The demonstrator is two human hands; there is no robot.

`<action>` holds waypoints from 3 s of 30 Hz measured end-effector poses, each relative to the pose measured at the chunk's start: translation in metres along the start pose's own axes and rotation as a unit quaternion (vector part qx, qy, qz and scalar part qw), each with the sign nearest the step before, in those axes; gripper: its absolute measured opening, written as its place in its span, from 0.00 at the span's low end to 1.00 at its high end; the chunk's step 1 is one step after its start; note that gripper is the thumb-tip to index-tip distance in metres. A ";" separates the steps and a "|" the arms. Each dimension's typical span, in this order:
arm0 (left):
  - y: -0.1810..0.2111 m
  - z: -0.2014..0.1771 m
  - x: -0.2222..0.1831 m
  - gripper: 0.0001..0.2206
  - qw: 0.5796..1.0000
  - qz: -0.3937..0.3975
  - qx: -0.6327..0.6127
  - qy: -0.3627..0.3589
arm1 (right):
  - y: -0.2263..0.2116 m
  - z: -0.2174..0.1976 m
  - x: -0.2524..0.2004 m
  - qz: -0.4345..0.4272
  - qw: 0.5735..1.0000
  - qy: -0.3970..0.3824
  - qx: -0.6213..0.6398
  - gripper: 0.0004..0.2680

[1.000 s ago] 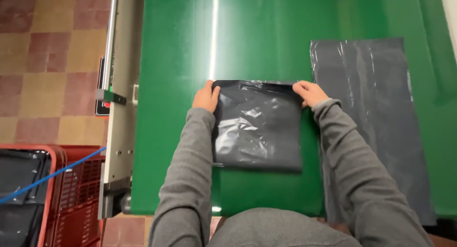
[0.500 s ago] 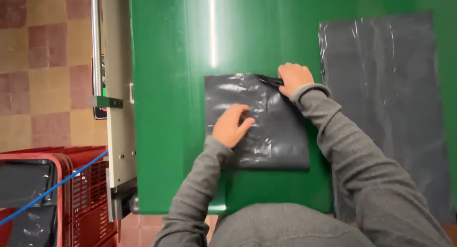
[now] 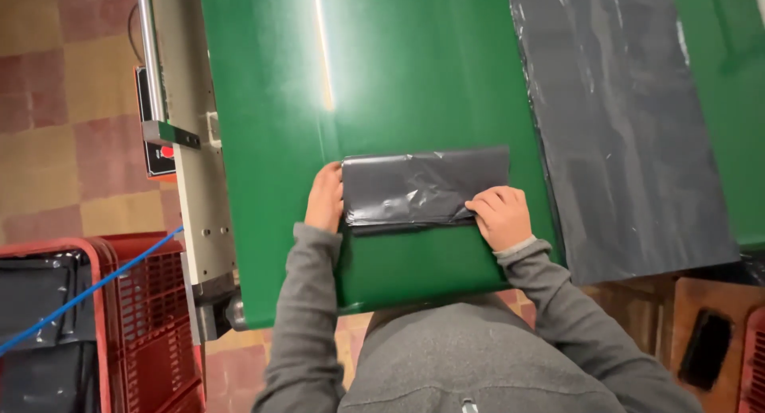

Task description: The recorder takes black plastic bags from a conveyor belt, folds them neatly, and places them into a red collection crate.

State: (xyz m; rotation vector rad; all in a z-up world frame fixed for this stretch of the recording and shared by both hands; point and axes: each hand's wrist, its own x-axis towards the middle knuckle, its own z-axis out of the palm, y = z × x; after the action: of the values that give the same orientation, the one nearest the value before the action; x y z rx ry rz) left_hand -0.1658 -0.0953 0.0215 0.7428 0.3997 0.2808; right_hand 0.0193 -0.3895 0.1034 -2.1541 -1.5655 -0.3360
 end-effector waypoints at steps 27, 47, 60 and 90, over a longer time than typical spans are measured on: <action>-0.044 0.066 0.085 0.33 0.889 -0.343 0.185 -0.241 | -0.012 0.155 -0.175 0.548 0.625 0.059 0.553 0.07; -0.160 0.331 -0.024 0.40 0.464 0.335 0.759 -0.311 | 0.146 -0.212 -0.176 0.136 0.979 -0.146 -0.046 0.41; -0.124 0.388 0.036 0.08 0.835 0.048 0.499 -0.229 | 0.346 -0.271 -0.189 0.208 0.926 -0.274 0.153 0.08; -0.180 0.301 0.206 0.44 0.974 -0.128 -0.135 0.131 | 0.367 -0.177 0.039 -0.011 0.995 -0.018 0.097 0.09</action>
State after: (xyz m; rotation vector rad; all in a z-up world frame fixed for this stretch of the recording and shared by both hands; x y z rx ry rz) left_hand 0.1710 -0.3228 0.0445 0.3818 0.6866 0.1843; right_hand 0.3897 -0.5366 0.1951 -2.0047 -1.5742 -0.1469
